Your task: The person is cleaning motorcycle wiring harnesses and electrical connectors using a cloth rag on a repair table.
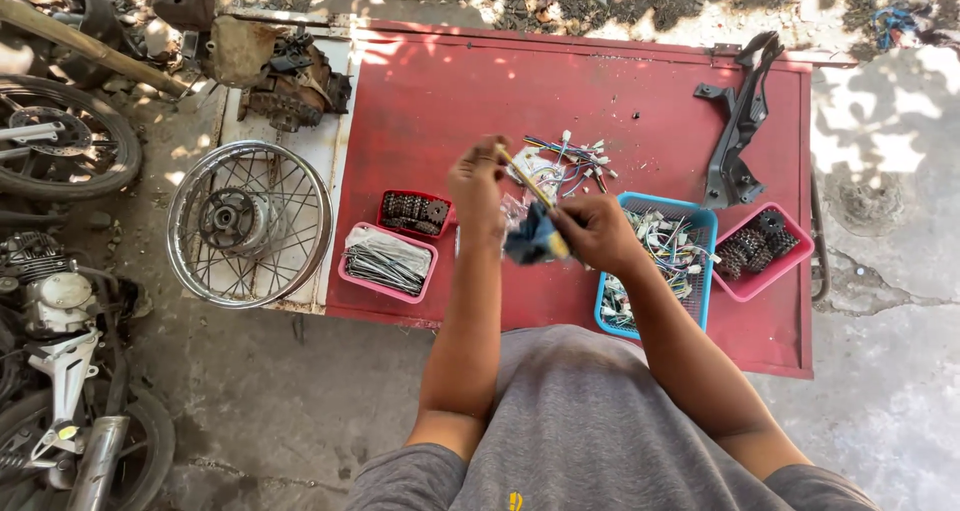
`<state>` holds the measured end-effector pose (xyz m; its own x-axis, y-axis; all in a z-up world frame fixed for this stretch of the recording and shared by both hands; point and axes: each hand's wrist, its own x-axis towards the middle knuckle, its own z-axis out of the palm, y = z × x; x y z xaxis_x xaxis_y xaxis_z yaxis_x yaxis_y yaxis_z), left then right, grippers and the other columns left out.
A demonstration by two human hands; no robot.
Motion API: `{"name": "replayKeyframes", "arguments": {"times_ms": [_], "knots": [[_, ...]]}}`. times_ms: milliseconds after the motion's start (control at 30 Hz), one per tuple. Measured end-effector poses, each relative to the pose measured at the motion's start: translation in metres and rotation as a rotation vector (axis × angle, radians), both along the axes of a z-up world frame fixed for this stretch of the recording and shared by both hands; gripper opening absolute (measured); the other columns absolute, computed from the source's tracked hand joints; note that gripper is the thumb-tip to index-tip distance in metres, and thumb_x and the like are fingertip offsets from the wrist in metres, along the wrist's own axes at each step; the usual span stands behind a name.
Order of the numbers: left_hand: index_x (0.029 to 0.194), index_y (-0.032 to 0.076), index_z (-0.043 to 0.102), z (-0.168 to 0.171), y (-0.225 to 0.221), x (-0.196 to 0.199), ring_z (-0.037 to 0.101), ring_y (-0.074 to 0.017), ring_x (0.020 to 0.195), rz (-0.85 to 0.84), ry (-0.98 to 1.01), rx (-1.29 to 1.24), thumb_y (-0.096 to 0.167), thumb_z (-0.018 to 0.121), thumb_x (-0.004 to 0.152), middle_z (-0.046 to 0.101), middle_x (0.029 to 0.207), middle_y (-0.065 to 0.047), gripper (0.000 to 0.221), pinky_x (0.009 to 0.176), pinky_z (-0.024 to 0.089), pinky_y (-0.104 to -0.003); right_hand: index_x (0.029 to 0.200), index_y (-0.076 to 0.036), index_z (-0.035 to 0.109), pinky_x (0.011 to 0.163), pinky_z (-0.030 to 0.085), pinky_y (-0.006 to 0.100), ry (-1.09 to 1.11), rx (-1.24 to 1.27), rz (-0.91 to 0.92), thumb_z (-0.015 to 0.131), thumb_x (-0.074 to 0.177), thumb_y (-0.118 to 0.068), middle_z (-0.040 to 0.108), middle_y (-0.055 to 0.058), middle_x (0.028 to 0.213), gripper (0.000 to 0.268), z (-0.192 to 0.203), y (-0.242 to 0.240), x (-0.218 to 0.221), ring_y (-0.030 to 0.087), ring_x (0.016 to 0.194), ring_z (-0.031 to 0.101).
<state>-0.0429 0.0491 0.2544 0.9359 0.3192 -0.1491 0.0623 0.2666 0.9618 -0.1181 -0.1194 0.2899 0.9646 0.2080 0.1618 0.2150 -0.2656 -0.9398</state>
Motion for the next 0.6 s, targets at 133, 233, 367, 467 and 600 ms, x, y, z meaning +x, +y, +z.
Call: {"name": "replayKeyframes", "arguments": {"times_ms": [133, 233, 367, 467, 600], "knots": [[0.100, 0.015, 0.071, 0.019, 0.028, 0.008, 0.070, -0.0222, 0.077, 0.216, -0.021, -0.190, 0.047, 0.058, 0.104, 0.074, 0.094, -0.011, 0.034, 0.070, 0.060, -0.030, 0.069, -0.001, 0.068, 0.064, 0.046, 0.044, 0.123, -0.011, 0.015, 0.068, 0.091, -0.010, 0.059, 0.016, 0.058, 0.025, -0.005, -0.016, -0.004, 0.023, 0.062, 0.054], [0.099, 0.009, 0.073, 0.021, 0.028, 0.010, 0.078, -0.0264, 0.076, 0.092, -0.122, -0.095, 0.027, 0.068, 0.100, 0.078, 0.090, -0.016, 0.019, 0.071, 0.064, -0.036, 0.077, -0.011, 0.071, 0.067, 0.045, 0.043, 0.121, -0.145, -0.300, 0.063, 0.105, -0.024, 0.059, 0.011, 0.063, 0.032, -0.029, -0.027, 0.012, 0.018, 0.068, 0.054], [0.088, 0.011, 0.080, 0.022, -0.018, -0.016, 0.065, -0.0100, 0.064, -0.094, -0.164, 0.112, 0.022, 0.075, 0.095, 0.070, 0.066, -0.005, 0.013, 0.065, 0.058, -0.027, 0.104, -0.008, 0.076, 0.077, 0.048, 0.031, 0.019, 0.241, -0.625, 0.055, 0.109, -0.018, 0.065, 0.000, 0.084, 0.024, -0.022, -0.015, 0.023, 0.013, 0.082, 0.052], [0.087, 0.016, 0.081, 0.012, -0.047, -0.032, 0.064, -0.0066, 0.064, -0.166, -0.132, 0.177, 0.019, 0.080, 0.088, 0.069, 0.063, -0.001, 0.003, 0.064, 0.057, -0.026, 0.098, -0.007, 0.074, 0.071, 0.046, 0.035, -0.003, 0.164, -0.497, 0.055, 0.109, -0.018, 0.062, 0.006, 0.076, 0.024, -0.055, -0.010, 0.026, 0.016, 0.077, 0.051], [0.095, 0.018, 0.083, 0.018, -0.052, -0.037, 0.063, -0.0057, 0.074, -0.135, -0.149, 0.251, 0.014, 0.079, 0.085, 0.072, 0.068, -0.004, 0.011, 0.071, 0.055, -0.028, 0.088, -0.006, 0.070, 0.062, 0.043, 0.034, -0.010, 0.111, -0.338, 0.055, 0.109, -0.014, 0.060, 0.009, 0.067, 0.026, -0.054, 0.002, 0.017, 0.015, 0.071, 0.053]]}}
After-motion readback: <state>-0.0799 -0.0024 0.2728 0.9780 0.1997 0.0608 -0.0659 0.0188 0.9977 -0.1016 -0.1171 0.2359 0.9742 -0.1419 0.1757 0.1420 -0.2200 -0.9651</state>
